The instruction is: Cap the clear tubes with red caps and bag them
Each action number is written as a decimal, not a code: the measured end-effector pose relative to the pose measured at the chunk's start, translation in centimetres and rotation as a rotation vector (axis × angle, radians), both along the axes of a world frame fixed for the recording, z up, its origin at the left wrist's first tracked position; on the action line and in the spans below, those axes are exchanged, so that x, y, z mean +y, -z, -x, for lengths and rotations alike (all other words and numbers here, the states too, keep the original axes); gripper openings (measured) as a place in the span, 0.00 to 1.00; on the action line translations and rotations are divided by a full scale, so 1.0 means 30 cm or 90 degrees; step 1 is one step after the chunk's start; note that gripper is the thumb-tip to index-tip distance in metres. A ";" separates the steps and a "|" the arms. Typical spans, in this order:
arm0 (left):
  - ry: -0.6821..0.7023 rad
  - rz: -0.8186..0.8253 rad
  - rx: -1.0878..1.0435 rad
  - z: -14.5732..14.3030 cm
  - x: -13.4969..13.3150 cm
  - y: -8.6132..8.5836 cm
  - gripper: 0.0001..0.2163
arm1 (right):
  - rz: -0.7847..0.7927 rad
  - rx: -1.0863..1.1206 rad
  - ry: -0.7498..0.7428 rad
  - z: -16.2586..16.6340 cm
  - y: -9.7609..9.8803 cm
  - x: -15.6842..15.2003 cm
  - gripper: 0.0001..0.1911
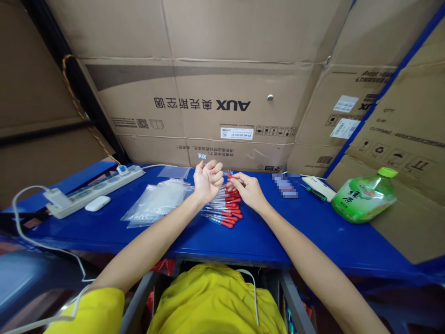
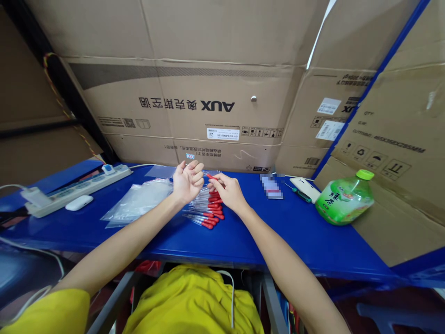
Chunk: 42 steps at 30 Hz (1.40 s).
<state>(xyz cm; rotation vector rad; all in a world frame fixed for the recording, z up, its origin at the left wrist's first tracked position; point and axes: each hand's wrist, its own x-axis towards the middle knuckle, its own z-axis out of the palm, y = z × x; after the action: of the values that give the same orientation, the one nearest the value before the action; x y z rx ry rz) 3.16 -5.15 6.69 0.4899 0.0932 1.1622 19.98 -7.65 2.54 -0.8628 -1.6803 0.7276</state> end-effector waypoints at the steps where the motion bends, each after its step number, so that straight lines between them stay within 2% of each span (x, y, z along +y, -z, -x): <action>1: -0.001 0.002 -0.003 -0.002 -0.001 0.000 0.19 | -0.005 0.004 0.006 0.001 -0.002 -0.003 0.18; 10: -0.004 0.026 0.005 -0.011 -0.003 0.009 0.18 | -0.035 -0.011 0.032 0.009 -0.011 -0.025 0.17; 42: 0.009 -0.008 0.018 -0.017 -0.001 0.026 0.19 | -0.088 -0.087 0.045 0.002 -0.003 -0.020 0.12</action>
<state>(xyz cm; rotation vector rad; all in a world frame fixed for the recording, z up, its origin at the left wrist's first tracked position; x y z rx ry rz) 3.68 -5.17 5.91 0.5174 0.1066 1.1430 19.92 -8.27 2.62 -0.8856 -1.7889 0.5079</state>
